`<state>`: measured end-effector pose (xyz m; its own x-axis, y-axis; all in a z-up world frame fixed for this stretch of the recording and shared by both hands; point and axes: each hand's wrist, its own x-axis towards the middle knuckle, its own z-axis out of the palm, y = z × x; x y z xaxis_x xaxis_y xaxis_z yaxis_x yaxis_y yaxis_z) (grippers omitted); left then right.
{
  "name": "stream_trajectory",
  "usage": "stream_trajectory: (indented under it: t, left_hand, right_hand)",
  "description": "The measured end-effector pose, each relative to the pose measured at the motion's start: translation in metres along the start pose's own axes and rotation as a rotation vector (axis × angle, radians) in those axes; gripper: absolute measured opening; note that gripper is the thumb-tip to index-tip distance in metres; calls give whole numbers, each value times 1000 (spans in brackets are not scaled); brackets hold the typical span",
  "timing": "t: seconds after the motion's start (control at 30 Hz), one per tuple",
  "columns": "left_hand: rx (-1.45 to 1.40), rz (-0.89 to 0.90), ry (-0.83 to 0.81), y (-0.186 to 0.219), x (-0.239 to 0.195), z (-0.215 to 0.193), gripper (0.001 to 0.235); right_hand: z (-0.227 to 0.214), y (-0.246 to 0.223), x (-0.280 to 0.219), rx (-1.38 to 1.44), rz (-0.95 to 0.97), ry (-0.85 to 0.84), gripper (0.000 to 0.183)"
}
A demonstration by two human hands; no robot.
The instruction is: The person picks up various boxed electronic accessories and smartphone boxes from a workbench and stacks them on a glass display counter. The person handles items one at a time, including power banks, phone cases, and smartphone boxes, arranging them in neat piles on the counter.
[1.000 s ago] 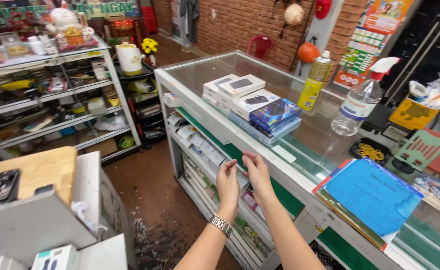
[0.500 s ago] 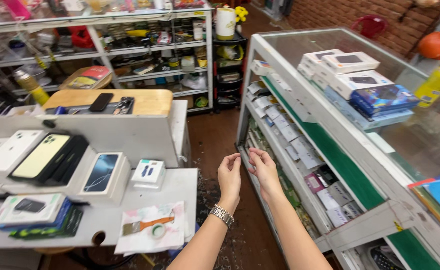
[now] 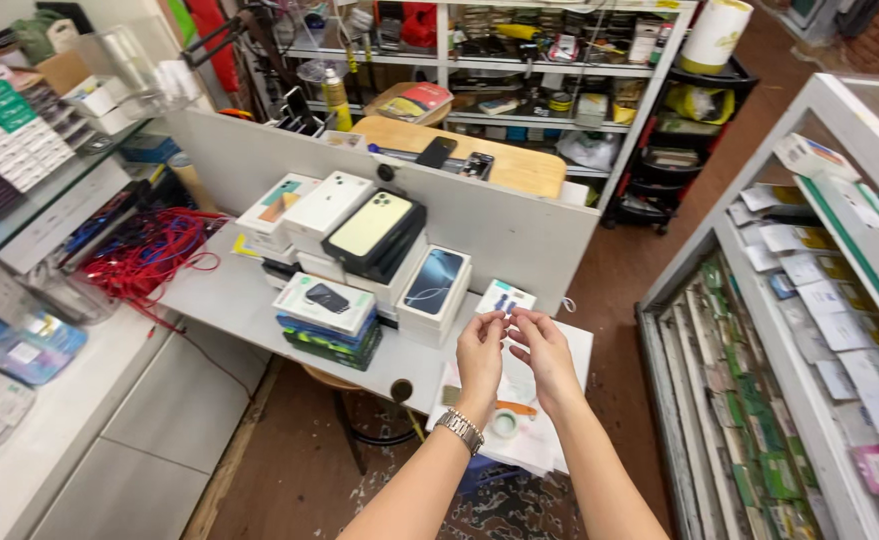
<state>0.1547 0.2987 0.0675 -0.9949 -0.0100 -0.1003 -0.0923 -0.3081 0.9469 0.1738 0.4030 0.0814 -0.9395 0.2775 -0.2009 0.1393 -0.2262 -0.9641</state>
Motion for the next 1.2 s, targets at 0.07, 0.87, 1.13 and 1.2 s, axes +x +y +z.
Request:
stream_trajectory:
  t: [0.07,0.87,1.13,1.2]
  left_hand:
    - [-37,5,26,9,13,-40,25]
    - [-328,-391,330,-68,164,-311,85]
    - [-431,-494,481,-62,187,-298,98]
    - [-451,-461,517,-70,190,-302,98]
  right_hand:
    - [44,12,5,7,16,-48,32]
    - [243,226,184,122,519,-118,62]
    - [253,201,165,-263,425,-128,84]
    - [248,201,157,-475,460,-191,86]
